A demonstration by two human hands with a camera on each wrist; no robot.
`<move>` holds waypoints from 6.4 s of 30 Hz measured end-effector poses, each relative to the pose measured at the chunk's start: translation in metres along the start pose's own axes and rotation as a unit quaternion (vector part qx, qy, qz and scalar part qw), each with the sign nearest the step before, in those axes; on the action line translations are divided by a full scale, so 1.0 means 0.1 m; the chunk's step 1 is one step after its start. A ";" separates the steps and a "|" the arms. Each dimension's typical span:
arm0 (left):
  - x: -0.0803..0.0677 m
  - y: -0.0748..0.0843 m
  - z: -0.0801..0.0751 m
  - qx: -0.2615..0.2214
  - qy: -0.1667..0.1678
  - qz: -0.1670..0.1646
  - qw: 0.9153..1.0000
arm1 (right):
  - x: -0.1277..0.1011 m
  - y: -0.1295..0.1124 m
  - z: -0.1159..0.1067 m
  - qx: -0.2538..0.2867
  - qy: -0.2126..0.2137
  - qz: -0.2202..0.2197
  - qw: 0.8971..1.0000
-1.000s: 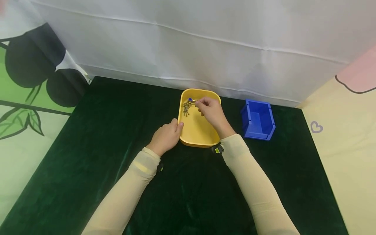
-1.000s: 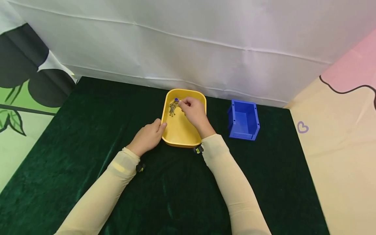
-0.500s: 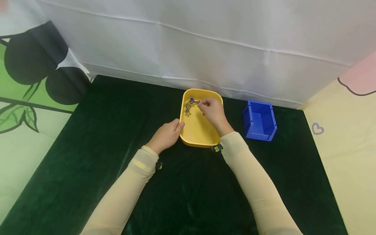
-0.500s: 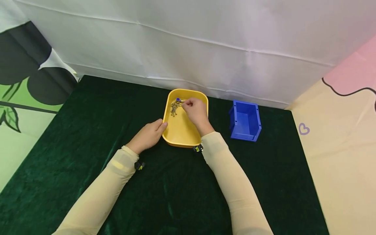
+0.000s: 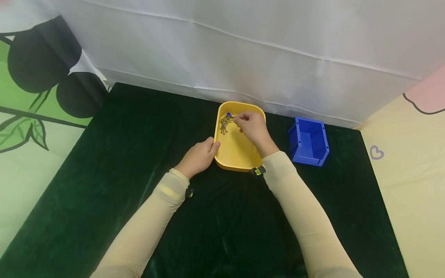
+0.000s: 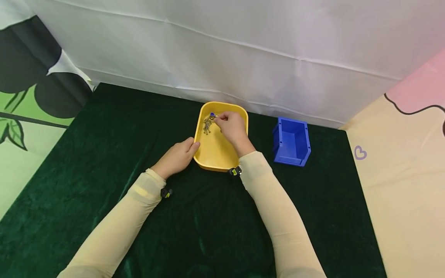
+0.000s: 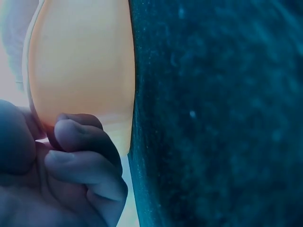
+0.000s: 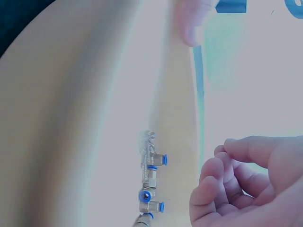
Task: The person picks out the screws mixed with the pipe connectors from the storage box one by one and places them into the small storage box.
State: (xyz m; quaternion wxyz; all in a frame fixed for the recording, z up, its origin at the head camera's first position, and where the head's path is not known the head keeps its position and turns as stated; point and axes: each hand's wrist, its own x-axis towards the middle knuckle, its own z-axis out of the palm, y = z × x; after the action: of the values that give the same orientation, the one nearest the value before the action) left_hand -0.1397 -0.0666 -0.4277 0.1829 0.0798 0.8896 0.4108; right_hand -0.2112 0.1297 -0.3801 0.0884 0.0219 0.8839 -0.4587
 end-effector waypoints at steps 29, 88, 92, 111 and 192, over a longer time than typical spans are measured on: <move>0.03 -0.01 0.03 0.025 0.023 -0.013 0.999 | 0.40 -0.09 0.11 -0.047 -0.015 -0.038 0.998; 0.09 0.11 0.17 0.050 0.041 -0.014 0.998 | 0.45 -0.06 0.03 -0.041 0.003 0.025 0.999; 0.09 0.11 0.17 0.047 0.039 -0.010 0.998 | 0.39 -0.08 -0.03 -0.030 0.009 0.028 0.999; -0.02 0.03 0.13 0.051 0.046 -0.009 0.998 | 0.19 -0.05 -0.22 0.017 0.039 0.037 0.998; -0.04 0.03 0.13 -0.009 0.023 -0.038 0.999 | -0.72 1.41 -1.51 0.113 0.222 0.179 0.952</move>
State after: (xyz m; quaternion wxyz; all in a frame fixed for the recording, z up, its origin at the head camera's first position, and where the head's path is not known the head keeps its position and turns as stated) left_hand -0.1312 -0.0567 -0.4315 0.1783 0.0353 0.8924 0.4130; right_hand -0.1436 0.3373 -0.3964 -0.0323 0.2910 0.8053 -0.5155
